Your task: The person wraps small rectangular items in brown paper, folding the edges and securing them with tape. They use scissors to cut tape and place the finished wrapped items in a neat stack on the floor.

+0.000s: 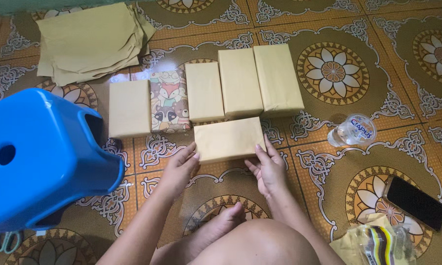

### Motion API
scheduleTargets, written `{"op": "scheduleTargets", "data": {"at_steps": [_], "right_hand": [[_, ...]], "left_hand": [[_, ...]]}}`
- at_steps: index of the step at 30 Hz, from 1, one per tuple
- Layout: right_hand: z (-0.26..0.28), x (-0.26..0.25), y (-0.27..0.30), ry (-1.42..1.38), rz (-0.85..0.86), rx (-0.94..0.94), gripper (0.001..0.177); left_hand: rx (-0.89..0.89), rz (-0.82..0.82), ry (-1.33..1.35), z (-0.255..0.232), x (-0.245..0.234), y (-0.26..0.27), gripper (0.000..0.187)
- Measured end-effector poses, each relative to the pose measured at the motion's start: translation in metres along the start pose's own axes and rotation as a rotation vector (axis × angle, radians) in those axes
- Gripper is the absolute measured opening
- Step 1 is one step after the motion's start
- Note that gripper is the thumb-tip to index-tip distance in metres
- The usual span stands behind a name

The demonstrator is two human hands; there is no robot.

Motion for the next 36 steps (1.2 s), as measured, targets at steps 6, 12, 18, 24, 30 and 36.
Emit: {"op": "scheduleTargets", "data": {"at_steps": [6, 12, 18, 24, 30, 36], "right_hand": [[-0.003, -0.004, -0.009, 0.329, 0.045, -0.292, 0.052], [0.000, -0.008, -0.009, 0.891, -0.136, -0.418, 0.052], [-0.003, -0.007, -0.014, 1.031, -0.084, -0.421, 0.073], [-0.015, -0.012, -0.022, 1.085, -0.038, -0.357, 0.098], [-0.016, -0.014, -0.029, 1.127, -0.016, -0.435, 0.093], [-0.015, -0.014, -0.033, 1.238, -0.039, -0.360, 0.092]], "left_hand": [[0.033, 0.008, 0.070, 0.010, 0.005, -0.002, 0.066], [0.120, -0.036, -0.024, -0.005, 0.011, 0.008, 0.067], [0.068, -0.063, -0.081, -0.018, 0.013, 0.017, 0.068], [0.315, -0.147, -0.425, -0.028, 0.015, 0.021, 0.064], [0.370, -0.276, -0.776, -0.026, 0.015, 0.015, 0.071], [0.362, -0.216, -0.610, -0.022, 0.010, 0.005, 0.068]]}}
Point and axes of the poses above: each hand's wrist, its own y-axis away from the middle knuckle, its own x-axis out of the palm, z = x × y, the point moved 2 cm from there along -y, towards the middle knuckle, and after that the axes turned 4 degrees about -y, right-handed, at the moved point
